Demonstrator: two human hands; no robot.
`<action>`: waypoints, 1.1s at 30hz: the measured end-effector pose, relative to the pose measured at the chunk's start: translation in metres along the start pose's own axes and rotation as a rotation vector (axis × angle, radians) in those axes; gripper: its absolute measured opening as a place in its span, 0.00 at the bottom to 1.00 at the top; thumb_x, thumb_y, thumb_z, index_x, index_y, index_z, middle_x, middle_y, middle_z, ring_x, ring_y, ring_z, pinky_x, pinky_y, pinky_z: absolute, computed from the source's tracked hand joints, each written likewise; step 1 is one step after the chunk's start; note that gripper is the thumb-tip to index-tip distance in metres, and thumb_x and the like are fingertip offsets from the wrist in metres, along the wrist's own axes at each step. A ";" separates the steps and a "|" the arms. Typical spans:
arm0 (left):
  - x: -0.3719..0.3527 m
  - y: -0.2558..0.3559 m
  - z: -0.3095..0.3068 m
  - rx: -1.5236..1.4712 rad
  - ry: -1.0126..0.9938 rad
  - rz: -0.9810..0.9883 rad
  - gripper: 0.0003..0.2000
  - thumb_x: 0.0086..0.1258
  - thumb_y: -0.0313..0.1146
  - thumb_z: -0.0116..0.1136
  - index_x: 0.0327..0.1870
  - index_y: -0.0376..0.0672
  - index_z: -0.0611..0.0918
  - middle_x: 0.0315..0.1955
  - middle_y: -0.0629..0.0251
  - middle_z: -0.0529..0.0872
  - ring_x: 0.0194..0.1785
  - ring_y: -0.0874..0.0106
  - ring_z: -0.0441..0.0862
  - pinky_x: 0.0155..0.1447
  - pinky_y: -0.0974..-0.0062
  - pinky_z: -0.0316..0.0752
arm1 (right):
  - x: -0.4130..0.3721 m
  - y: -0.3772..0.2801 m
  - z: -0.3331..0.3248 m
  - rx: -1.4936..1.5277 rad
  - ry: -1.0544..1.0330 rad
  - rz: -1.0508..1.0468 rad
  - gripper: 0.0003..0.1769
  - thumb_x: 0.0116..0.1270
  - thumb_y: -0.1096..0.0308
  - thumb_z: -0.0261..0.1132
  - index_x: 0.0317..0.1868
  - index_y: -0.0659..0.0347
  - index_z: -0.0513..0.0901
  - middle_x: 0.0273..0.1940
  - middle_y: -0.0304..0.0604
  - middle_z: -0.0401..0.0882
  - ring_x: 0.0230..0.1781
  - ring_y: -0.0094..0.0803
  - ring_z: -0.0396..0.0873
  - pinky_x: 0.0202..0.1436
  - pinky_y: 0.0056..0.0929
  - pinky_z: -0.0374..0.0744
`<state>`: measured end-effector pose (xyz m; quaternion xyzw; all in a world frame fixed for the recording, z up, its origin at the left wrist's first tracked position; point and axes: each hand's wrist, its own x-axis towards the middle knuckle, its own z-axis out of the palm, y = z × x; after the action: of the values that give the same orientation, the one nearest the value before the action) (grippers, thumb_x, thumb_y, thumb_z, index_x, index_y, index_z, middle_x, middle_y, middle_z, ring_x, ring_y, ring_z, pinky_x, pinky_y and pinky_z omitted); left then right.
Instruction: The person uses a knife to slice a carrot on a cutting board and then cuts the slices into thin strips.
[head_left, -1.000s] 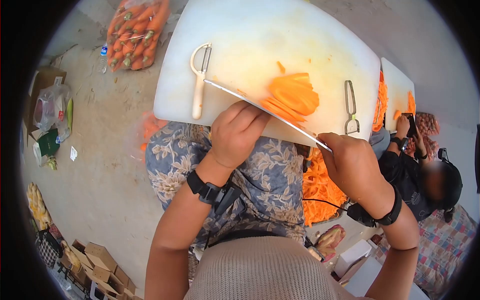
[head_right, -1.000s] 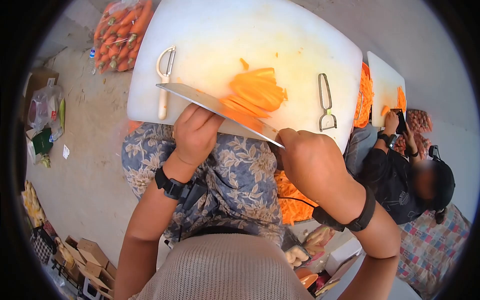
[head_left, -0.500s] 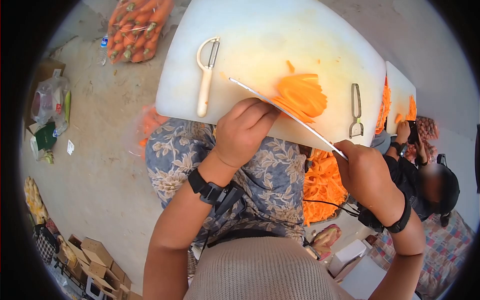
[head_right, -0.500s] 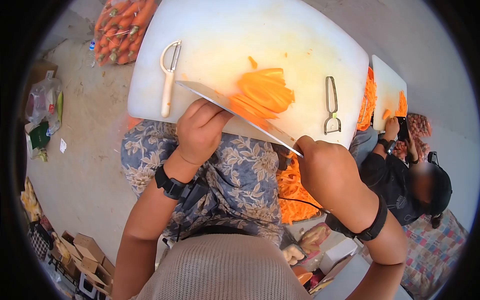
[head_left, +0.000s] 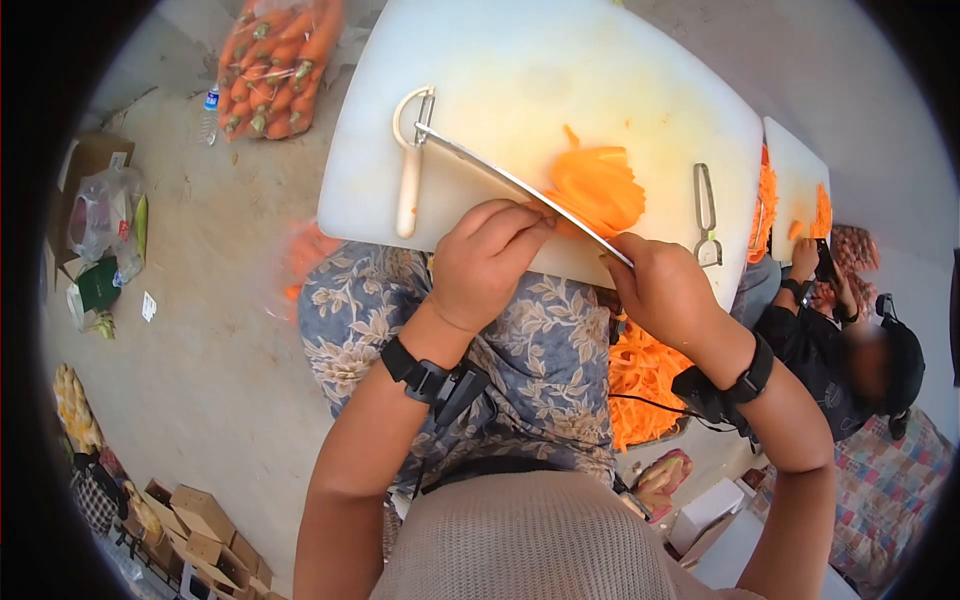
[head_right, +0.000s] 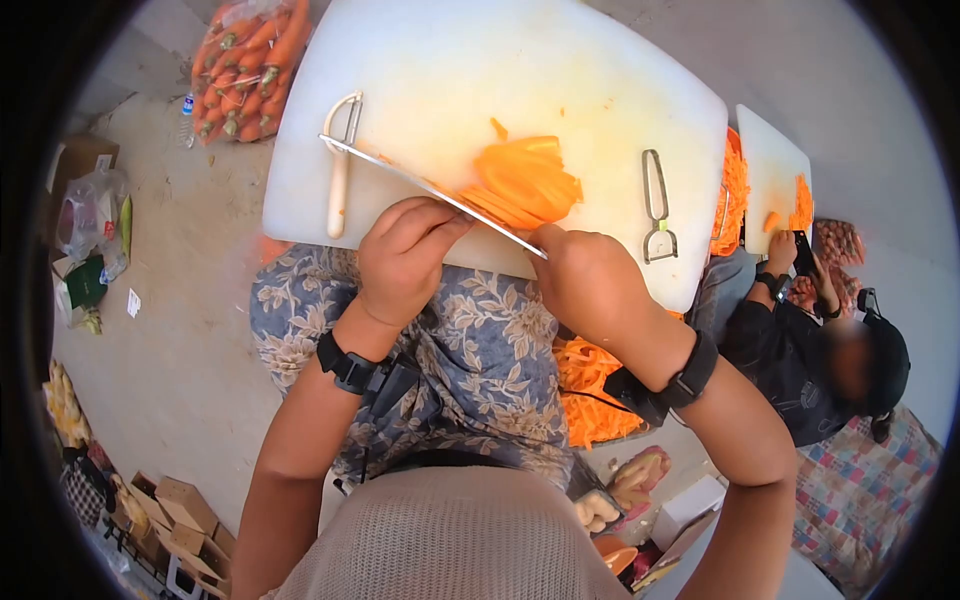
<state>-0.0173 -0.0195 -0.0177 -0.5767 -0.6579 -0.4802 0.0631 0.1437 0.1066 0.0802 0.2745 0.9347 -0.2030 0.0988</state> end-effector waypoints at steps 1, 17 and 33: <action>0.002 -0.001 0.000 0.004 -0.008 0.002 0.11 0.55 0.25 0.61 0.40 0.43 0.88 0.40 0.69 0.86 0.46 0.67 0.83 0.47 0.73 0.82 | 0.001 0.001 -0.003 -0.019 -0.022 -0.018 0.07 0.64 0.70 0.64 0.39 0.64 0.83 0.27 0.57 0.82 0.30 0.53 0.82 0.36 0.46 0.80; -0.003 -0.003 -0.005 0.024 -0.001 0.019 0.12 0.54 0.24 0.60 0.39 0.42 0.87 0.39 0.69 0.85 0.45 0.67 0.82 0.45 0.72 0.82 | -0.024 -0.027 -0.031 -0.085 0.024 -0.012 0.06 0.65 0.70 0.62 0.31 0.64 0.79 0.24 0.57 0.80 0.26 0.55 0.81 0.33 0.47 0.80; -0.006 -0.004 0.003 -0.032 0.028 0.017 0.11 0.53 0.25 0.61 0.38 0.42 0.88 0.39 0.69 0.86 0.45 0.68 0.83 0.45 0.73 0.82 | -0.024 -0.035 -0.045 -0.150 -0.177 0.107 0.08 0.67 0.68 0.64 0.35 0.65 0.78 0.24 0.58 0.80 0.27 0.56 0.82 0.33 0.48 0.79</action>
<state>-0.0176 -0.0207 -0.0253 -0.5764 -0.6441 -0.4983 0.0674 0.1407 0.0883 0.1389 0.2968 0.9189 -0.1506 0.2119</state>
